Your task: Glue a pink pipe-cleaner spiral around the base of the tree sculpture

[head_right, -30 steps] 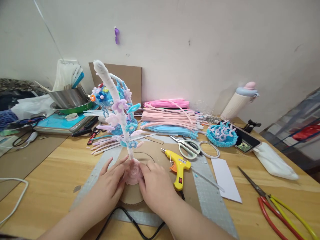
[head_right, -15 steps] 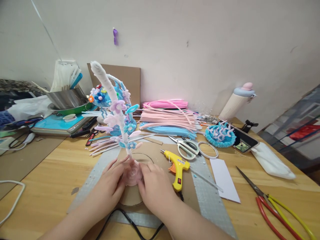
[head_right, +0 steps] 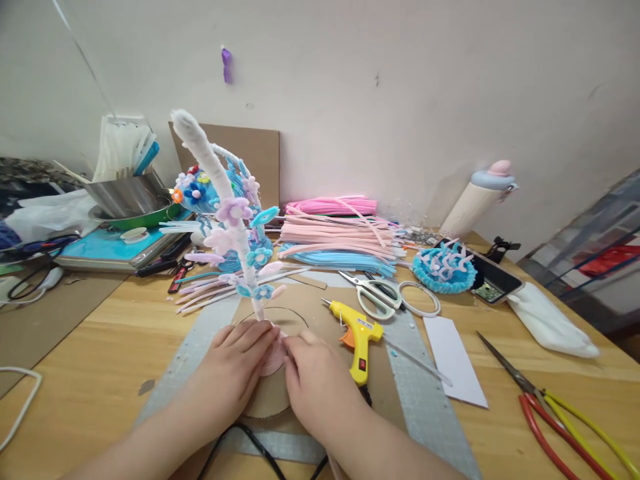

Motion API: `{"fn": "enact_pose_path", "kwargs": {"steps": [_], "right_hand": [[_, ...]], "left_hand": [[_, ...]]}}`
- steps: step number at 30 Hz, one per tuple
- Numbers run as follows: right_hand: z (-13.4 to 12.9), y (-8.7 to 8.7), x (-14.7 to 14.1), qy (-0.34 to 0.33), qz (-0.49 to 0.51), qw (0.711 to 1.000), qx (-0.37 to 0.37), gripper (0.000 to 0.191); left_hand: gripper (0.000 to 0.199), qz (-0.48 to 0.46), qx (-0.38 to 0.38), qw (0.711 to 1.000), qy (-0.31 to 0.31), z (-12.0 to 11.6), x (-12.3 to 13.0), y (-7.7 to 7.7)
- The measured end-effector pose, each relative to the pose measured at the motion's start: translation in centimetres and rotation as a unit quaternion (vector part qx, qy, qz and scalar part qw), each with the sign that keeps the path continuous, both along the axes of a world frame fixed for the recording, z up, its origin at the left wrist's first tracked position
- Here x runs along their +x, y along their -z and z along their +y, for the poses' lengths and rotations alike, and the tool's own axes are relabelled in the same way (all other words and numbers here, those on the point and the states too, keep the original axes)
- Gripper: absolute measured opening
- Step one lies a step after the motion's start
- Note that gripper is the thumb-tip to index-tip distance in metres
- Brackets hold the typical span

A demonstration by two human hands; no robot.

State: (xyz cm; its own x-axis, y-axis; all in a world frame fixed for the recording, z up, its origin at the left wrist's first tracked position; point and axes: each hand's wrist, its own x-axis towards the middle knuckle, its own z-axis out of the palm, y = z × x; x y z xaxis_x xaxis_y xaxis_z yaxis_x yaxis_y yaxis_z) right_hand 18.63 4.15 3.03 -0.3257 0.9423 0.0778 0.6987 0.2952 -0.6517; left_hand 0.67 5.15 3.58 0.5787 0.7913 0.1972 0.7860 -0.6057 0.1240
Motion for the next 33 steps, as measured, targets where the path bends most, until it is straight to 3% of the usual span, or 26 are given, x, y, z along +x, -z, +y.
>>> {"fn": "enact_pose_path", "kwargs": {"steps": [10, 13, 16, 18, 20, 23, 25, 30, 33], "right_hand": [[0.2, 0.1, -0.1, 0.001, 0.012, 1.000, -0.011, 0.024], [0.2, 0.1, 0.1, 0.008, 0.036, 0.999, -0.011, 0.024], [0.3, -0.4, 0.4, 0.029, 0.120, 0.992, -0.007, 0.020], [0.3, -0.8, 0.4, 0.042, 0.234, 0.970, -0.043, 0.017], [0.2, -1.1, 0.3, 0.039, 0.372, 0.919, -0.127, 0.022], [-0.1, -1.1, -0.1, 0.005, 0.524, 0.816, -0.245, 0.032], [-0.3, -1.0, -0.3, -0.015, 0.569, 0.776, -0.272, 0.031], [-0.5, -0.6, -0.4, -0.017, 0.602, 0.745, -0.286, 0.029], [-0.5, -0.6, -0.4, 0.001, 0.591, 0.756, -0.281, 0.032]], "left_hand": [[0.042, -0.010, 0.016, 1.000, 0.002, 0.2, 0.2, 0.7], [0.038, -0.097, -0.036, 0.994, -0.021, 0.1, -0.1, 0.5], [0.031, -0.269, -0.134, 0.953, -0.045, -0.4, -0.5, -0.3], [0.028, -0.373, -0.204, 0.905, -0.017, -1.0, -0.7, -0.9], [0.029, -0.429, -0.248, 0.868, 0.013, -1.5, -0.9, -1.3], [0.038, -0.447, -0.296, 0.843, 0.039, -1.8, -1.1, -1.3], [0.043, -0.438, -0.314, 0.840, 0.069, -1.7, -1.1, -1.0], [0.046, -0.428, -0.317, 0.841, 0.096, -1.7, -0.9, -0.3], [0.044, -0.395, -0.254, 0.878, 0.097, -2.1, -0.8, -0.1]]}}
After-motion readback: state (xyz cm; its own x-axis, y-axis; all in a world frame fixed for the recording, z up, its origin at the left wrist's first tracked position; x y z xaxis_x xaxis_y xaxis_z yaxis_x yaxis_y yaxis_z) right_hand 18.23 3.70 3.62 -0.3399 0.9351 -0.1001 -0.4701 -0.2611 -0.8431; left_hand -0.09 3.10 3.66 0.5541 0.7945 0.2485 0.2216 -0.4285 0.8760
